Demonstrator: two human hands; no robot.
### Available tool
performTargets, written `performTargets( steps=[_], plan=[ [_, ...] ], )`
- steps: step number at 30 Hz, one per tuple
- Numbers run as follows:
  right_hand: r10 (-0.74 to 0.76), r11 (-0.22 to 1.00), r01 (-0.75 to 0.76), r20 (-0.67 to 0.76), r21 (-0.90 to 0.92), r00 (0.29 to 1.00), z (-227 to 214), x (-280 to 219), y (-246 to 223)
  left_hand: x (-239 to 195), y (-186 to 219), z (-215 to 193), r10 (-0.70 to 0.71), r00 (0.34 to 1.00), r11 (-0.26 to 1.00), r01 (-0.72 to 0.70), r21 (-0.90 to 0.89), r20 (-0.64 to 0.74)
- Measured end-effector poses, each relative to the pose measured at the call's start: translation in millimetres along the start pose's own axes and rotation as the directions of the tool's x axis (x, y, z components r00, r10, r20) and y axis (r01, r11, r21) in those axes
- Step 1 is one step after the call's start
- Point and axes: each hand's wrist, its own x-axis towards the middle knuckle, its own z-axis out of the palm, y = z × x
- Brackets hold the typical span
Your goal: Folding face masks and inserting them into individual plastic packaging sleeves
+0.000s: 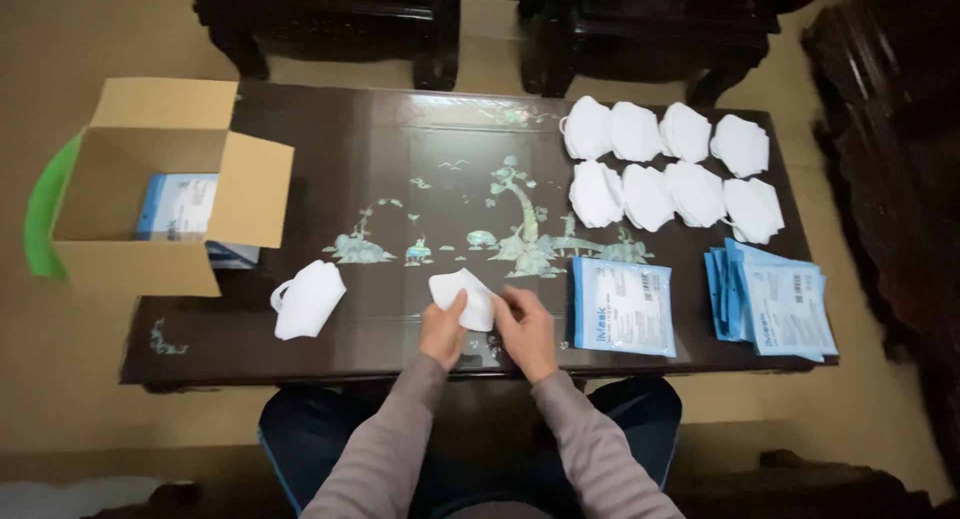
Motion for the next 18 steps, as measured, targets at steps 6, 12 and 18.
performTargets(
  steps=[6,12,18],
  plan=[
    [-0.458,0.758,0.227,-0.252,-0.611,0.852,-86.2,25.8,63.7,-8.0,-0.6,-1.0,-0.016,1.000,0.998,0.015,0.054,0.025],
    [-0.212,0.729,0.081,-0.112,-0.679,0.971,-92.6,16.7,107.7,-13.8,8.6,-0.6,-0.038,0.999,0.993,0.034,0.115,0.035],
    [-0.357,0.594,0.124,-0.123,-0.795,0.926,-82.5,19.2,121.1,-27.4,17.9,2.7,-0.066,0.994,0.984,0.050,0.172,0.087]
  ],
)
